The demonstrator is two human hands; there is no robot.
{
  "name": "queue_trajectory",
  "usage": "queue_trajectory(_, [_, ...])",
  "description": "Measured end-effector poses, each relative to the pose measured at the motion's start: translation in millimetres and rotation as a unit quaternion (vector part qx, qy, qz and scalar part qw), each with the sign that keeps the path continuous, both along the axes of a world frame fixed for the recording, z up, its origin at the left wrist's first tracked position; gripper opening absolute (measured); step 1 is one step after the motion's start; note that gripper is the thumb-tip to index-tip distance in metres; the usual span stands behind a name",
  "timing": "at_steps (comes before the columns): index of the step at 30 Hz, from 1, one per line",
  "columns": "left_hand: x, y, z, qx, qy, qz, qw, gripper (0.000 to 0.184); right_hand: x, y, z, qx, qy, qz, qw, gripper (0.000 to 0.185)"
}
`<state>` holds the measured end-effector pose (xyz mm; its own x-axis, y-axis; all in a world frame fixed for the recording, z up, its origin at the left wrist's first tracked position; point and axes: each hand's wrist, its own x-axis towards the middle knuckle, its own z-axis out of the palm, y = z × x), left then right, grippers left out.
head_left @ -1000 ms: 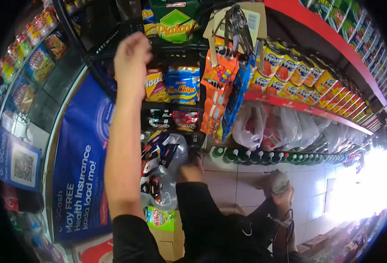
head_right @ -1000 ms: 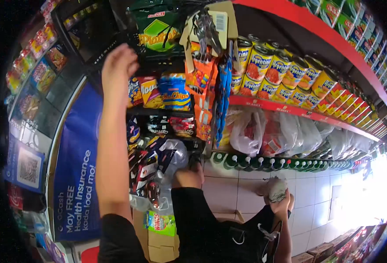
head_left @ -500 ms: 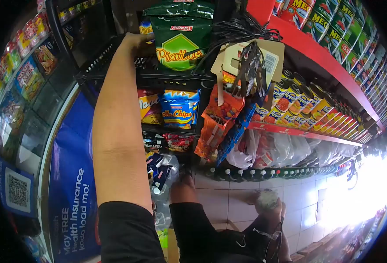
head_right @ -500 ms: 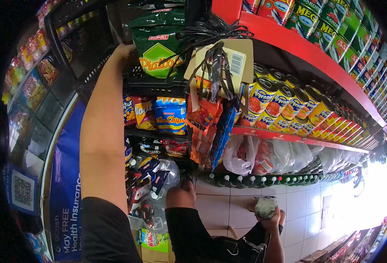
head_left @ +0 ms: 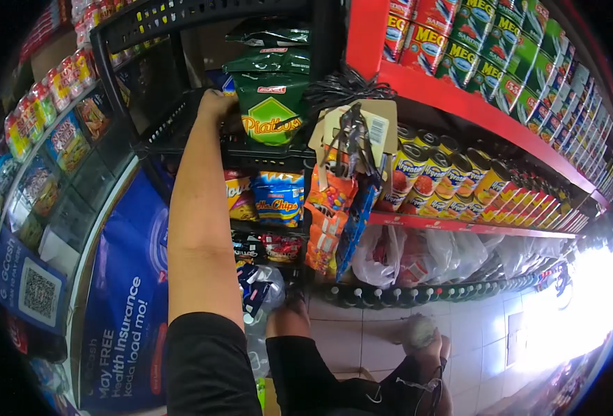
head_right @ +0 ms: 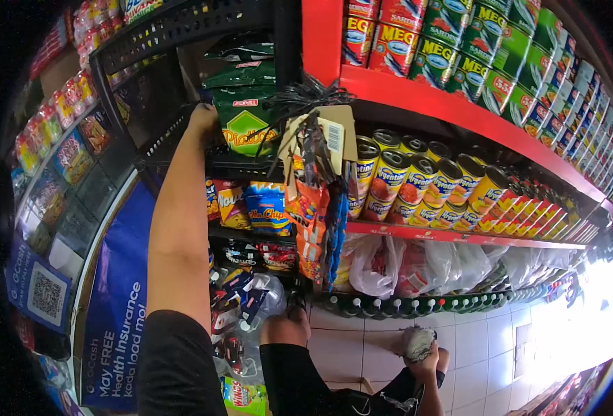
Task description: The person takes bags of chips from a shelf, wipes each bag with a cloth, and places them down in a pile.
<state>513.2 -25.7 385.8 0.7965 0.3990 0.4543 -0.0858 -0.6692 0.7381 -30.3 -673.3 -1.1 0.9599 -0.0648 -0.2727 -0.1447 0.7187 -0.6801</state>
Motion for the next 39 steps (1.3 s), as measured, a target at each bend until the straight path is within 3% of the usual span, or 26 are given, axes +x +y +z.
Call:
queue_trajectory(2, [-34,-23,12,-0.073,-0.013,-0.024,0.997,0.042,0,5,8,0.046,0.010,-0.025,0.999,0.061])
queue_trajectory(3, [-23,-5,9,0.008,0.025,-0.015,1.000,0.051,-1,12,18,0.048,0.050,-0.057,0.996,0.061])
queue_trajectory(5, [-29,-9,14,-0.019,0.077,-0.033,0.996,0.057,8,22,46,0.050,0.125,-0.124,0.983,0.062])
queue_trajectory(6, [-40,-10,21,0.092,0.041,0.058,0.993,0.066,3,16,37,0.007,0.106,-0.113,0.988,0.062])
queue_trajectory(7, [-47,-9,33,0.053,0.029,0.088,0.994,0.081,-1,13,32,-0.036,0.088,-0.105,0.990,0.062])
queue_trajectory(8, [-57,-11,34,0.081,-0.081,0.179,0.977,0.093,4,4,15,-0.124,0.016,-0.048,0.991,0.062])
queue_trajectory(9, [-63,0,40,0.007,-0.149,0.147,0.978,0.101,-4,-5,2,-0.085,0.018,-0.041,0.995,0.063])
queue_trajectory(10, [-100,-16,62,-0.037,-0.188,0.113,0.975,0.093,-9,-7,0,-0.046,0.021,-0.034,0.998,0.063])
queue_trajectory(12, [-140,-28,72,-0.310,-0.227,-0.055,0.922,0.060,-3,-3,18,-0.026,0.045,-0.046,0.998,0.064])
queue_trajectory(13, [-155,-22,67,-0.285,-0.212,-0.037,0.934,0.058,-2,-7,6,-0.173,-0.005,-0.005,0.985,0.064])
queue_trajectory(14, [-170,-16,62,-0.260,-0.197,-0.019,0.945,0.056,-2,-5,9,-0.175,-0.037,0.015,0.984,0.064])
queue_trajectory(15, [-194,-20,67,-0.340,-0.151,0.017,0.928,0.058,-2,-5,9,-0.176,-0.069,0.036,0.981,0.064])
queue_trajectory(17, [-231,-16,52,-0.368,-0.246,-0.006,0.897,0.064,2,7,21,0.113,-0.101,0.023,0.988,0.064])
queue_trajectory(19, [-299,-36,41,-0.371,-0.242,-0.053,0.895,0.055,-4,5,12,0.128,-0.020,0.012,0.991,0.063])
queue_trajectory(21, [-357,-52,-2,-0.371,-0.205,-0.087,0.902,0.052,-4,8,-4,0.139,0.020,0.036,0.989,0.061])
queue_trajectory(23, [-420,-119,-61,-0.353,-0.106,-0.077,0.926,0.039,-6,35,26,0.118,0.026,0.042,0.992,0.059])
queue_trajectory(24, [-438,-131,-111,-0.294,0.040,-0.035,0.954,0.033,-6,50,40,0.106,0.031,0.044,0.993,0.059])
queue_trajectory(25, [-461,-171,-145,-0.316,0.133,-0.028,0.939,0.032,-6,58,41,0.126,0.048,0.031,0.990,0.052])
queue_trajectory(26, [-477,-203,-190,-0.443,0.135,-0.111,0.879,0.045,-7,63,41,-0.124,-0.037,0.018,0.991,0.049])
queue_trajectory(27, [-491,-239,-201,-0.382,0.169,-0.074,0.905,0.059,-8,67,40,-0.366,-0.121,0.005,0.923,0.047])
queue_trajectory(29, [-504,-283,-205,-0.350,0.177,-0.197,0.899,0.056,-17,69,30,-0.581,-0.196,0.010,0.790,0.043])
queue_trajectory(31, [-502,-311,-238,-0.443,0.148,-0.268,0.843,0.054,-19,78,26,-0.574,-0.196,0.033,0.794,0.044])
queue_trajectory(33, [-504,-335,-237,-0.439,0.136,-0.304,0.835,0.055,-14,113,95,-0.538,-0.176,0.062,0.822,0.048])
queue_trajectory(34, [-504,-343,-244,-0.420,0.116,-0.325,0.840,0.056,-8,123,127,-0.575,-0.201,0.078,0.789,0.051])
queue_trajectory(36, [-502,-350,-244,-0.374,0.114,-0.355,0.849,0.056,10,123,173,-0.733,-0.280,0.095,0.613,0.055])
queue_trajectory(39, [-500,-352,-245,-0.292,0.153,-0.341,0.880,0.065,27,116,159,-0.750,-0.236,-0.006,0.618,0.062])
